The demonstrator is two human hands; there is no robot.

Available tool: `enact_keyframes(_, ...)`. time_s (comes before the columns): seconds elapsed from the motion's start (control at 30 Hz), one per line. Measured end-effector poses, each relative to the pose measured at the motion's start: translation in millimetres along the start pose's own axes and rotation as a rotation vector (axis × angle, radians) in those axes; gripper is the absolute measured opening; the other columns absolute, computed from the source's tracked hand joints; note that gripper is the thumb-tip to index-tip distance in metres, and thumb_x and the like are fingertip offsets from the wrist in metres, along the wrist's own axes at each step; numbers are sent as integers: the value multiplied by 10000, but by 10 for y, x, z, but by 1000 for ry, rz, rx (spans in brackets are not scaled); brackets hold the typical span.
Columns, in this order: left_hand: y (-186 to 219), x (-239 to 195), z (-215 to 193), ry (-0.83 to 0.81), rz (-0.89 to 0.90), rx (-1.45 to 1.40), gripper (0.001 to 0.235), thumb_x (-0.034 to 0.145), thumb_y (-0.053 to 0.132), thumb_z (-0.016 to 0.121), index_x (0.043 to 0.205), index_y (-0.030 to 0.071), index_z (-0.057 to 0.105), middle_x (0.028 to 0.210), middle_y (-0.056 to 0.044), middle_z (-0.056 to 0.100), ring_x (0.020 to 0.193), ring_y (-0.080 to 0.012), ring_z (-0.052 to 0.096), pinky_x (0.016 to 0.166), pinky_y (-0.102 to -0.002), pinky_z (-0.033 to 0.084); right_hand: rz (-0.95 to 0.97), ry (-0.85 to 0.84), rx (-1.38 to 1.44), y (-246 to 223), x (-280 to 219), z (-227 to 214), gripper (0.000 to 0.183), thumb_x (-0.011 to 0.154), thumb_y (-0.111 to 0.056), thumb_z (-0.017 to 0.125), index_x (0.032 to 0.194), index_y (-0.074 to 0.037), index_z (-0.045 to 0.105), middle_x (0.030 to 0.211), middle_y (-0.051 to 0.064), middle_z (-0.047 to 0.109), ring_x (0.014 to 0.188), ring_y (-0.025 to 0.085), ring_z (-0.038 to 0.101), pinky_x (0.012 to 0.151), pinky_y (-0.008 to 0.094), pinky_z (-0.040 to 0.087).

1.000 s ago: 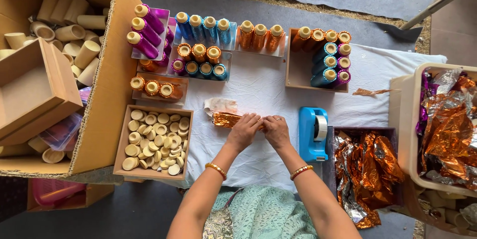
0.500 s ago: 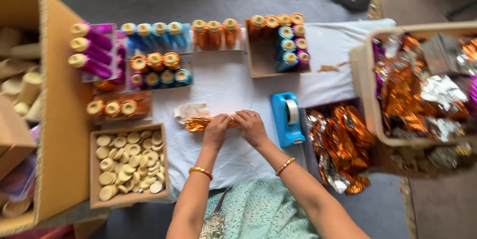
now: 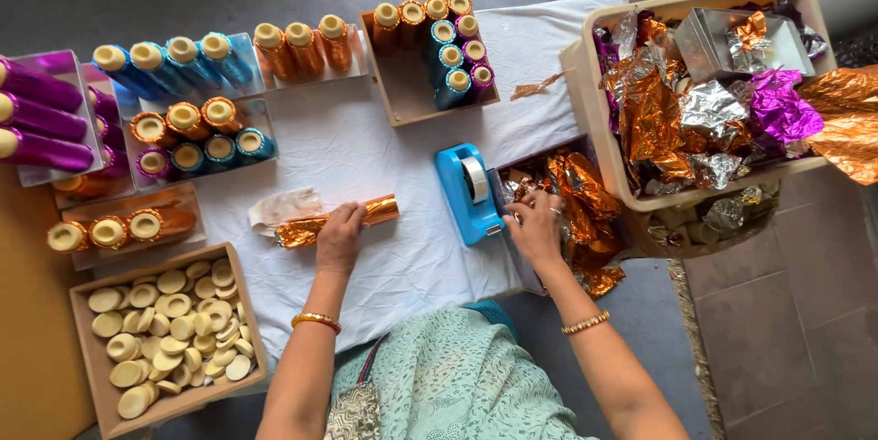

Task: The person wraps small wooden cones in shiny orange foil, securing the edges with tape from a blue dispenser. They then wipe the wooden base of the cones with a white cloth and place the finished items into a cardboard box.

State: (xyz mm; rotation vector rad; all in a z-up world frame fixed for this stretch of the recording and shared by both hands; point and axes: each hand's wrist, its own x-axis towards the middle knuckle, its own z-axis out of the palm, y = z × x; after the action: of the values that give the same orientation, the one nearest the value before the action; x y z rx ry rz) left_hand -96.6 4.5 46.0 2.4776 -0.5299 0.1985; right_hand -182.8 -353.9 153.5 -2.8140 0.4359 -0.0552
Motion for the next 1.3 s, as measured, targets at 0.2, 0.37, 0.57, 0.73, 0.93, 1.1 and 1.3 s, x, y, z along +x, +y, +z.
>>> enact_keyframes(0.2,10,14,2,5,-11,1,331,843,152,736,1166,89,701,1184,-66,703,1112,-249,667,926,-372,554,135,-263,1,-59,131,290,195,785,-330,831,945,-218,839,1240,57,516,1233,287,415,1066,559,255)
enact_keyframes(0.37,2,20,-4,-5,-27,3,343,834,143,737,1171,93,695,1185,-67,700,1114,-251,664,920,-368,554,231,-252,111,56,126,484,160,760,-295,849,896,-211,843,1284,43,526,1267,283,427,1037,517,357)
enact_keyframes(0.57,37,37,-53,-34,-40,-17,355,839,143,742,1186,90,688,1190,-70,696,1111,-254,659,923,-364,553,211,-155,153,5,120,367,153,794,-248,853,887,-129,826,1135,79,631,1114,295,540,944,429,462)
enact_keyframes(0.73,1,44,-24,-25,-27,-21,353,841,155,744,1183,91,690,1190,-68,698,1120,-255,658,925,-369,550,331,-298,644,334,172,522,187,830,-144,794,996,-59,792,908,62,772,807,168,734,747,303,573)
enact_keyframes(0.93,-12,35,-13,-40,-46,-16,352,847,164,743,1188,95,696,1203,-63,699,1124,-246,659,932,-365,552,532,-391,827,196,59,322,547,784,6,783,1281,-59,564,797,83,747,666,118,660,607,251,502)
enact_keyframes(1.1,-12,39,-14,-52,-58,-20,348,854,172,740,1191,95,697,1201,-60,701,1113,-244,660,921,-368,553,553,-289,837,268,-120,530,535,772,30,800,1169,-84,459,789,83,740,670,126,684,616,267,531)
enact_keyframes(1.3,-50,53,24,-45,-54,-18,346,851,176,742,1187,102,700,1197,-55,702,1103,-246,663,908,-371,558,559,-232,755,371,-222,666,485,769,55,803,1100,-51,465,769,132,756,637,159,712,596,298,572)
